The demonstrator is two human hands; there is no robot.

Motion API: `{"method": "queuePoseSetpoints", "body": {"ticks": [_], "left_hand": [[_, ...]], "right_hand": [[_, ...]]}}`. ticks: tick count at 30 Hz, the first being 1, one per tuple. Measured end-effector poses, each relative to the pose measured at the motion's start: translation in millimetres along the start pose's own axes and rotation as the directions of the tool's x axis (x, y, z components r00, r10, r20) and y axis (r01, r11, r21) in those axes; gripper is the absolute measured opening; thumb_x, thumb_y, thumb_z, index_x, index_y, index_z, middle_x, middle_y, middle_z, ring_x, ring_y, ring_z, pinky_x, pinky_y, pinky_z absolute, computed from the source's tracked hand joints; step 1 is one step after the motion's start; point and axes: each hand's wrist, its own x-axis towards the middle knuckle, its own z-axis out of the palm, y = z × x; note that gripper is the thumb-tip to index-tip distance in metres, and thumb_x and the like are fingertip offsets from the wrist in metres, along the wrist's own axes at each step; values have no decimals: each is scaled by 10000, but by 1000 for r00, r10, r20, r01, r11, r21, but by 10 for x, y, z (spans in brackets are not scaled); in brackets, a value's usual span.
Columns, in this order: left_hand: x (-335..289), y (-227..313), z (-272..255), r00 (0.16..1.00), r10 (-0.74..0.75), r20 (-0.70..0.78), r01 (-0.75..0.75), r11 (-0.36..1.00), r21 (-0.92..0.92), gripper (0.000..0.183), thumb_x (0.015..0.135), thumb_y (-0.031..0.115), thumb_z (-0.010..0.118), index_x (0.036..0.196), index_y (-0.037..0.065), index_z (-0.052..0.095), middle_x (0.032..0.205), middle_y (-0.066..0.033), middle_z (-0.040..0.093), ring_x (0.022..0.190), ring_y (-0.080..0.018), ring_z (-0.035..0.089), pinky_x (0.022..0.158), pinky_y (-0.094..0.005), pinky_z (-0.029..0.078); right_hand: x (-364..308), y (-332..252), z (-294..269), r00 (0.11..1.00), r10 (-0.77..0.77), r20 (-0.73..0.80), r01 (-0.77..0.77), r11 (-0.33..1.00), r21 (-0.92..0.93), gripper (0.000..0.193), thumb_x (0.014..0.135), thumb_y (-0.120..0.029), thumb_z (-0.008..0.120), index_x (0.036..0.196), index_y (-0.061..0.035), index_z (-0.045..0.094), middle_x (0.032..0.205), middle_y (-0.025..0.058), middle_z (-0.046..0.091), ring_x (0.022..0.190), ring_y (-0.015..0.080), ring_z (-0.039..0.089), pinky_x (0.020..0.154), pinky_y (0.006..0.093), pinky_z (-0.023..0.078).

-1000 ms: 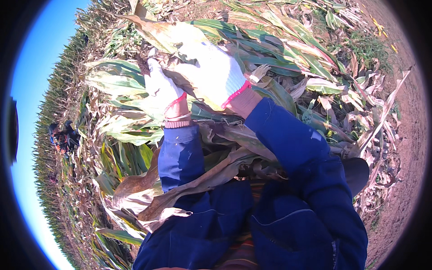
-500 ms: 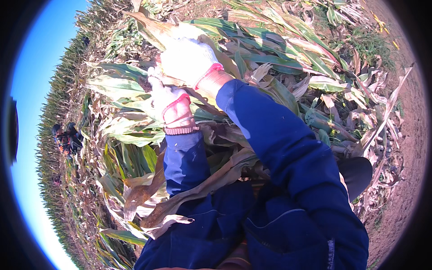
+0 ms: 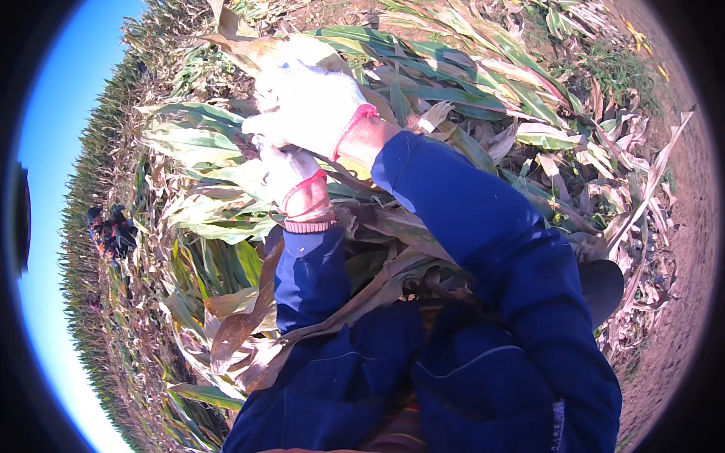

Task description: The person harvests corn by hand in a field. They repeatedly reach for corn cobs, pull them from the stalks, and remove the husks before placing the cobs into a container.

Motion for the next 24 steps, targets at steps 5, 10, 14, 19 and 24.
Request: {"method": "queuePoseSetpoints", "body": {"ticks": [5, 10, 14, 19, 24], "left_hand": [[-43, -363, 144, 933, -327, 147, 298, 482, -824, 453, 996, 72, 563, 1429, -24, 477, 1318, -173, 604, 1142, -240, 616, 972, -333, 499], [-231, 244, -27, 990, -141, -3, 106, 755, -647, 373, 1053, 104, 520, 1399, -36, 513, 1267, -140, 637, 1108, -194, 614, 968, -306, 486], [-244, 486, -196, 897, -368, 243, 415, 515, -750, 339, 1054, 89, 519, 1354, -67, 540, 1248, -175, 654, 1098, -253, 635, 972, -333, 493], [-570, -18, 239, 947, -61, 315, 190, 898, -397, 277, 1072, 116, 494, 1260, -41, 623, 1178, -243, 667, 1027, -306, 675, 880, -368, 538], [-841, 118, 310, 868, -181, 463, 399, 809, -431, 414, 1089, 326, 535, 1256, -35, 646, 1025, -99, 711, 912, -160, 645, 790, -314, 516]], "right_hand": [[146, 84, 230, 938, -347, 24, 341, 904, -256, 399, 946, -492, 628, 1144, -158, 718, 1242, 80, 673, 1128, 315, 654, 907, 407, 554], [54, 183, 234, 937, 62, 345, -33, 995, -91, 286, 990, -375, 496, 997, -207, 728, 836, 62, 749, 779, 278, 730, 706, 418, 569], [-499, 459, 241, 971, -41, 234, 15, 993, 114, 199, 908, -286, 649, 1027, -135, 699, 884, 98, 735, 833, 298, 733, 692, 414, 576], [-902, 709, -77, 892, -64, 448, 163, 969, -187, 247, 888, -349, 685, 1027, -145, 704, 1002, 56, 703, 871, 247, 723, 629, 393, 574], [-1416, 985, -252, 880, 125, 457, -22, 974, -224, 298, 899, -401, 665, 972, -116, 709, 838, 113, 719, 748, 297, 726, 592, 436, 566]]}}
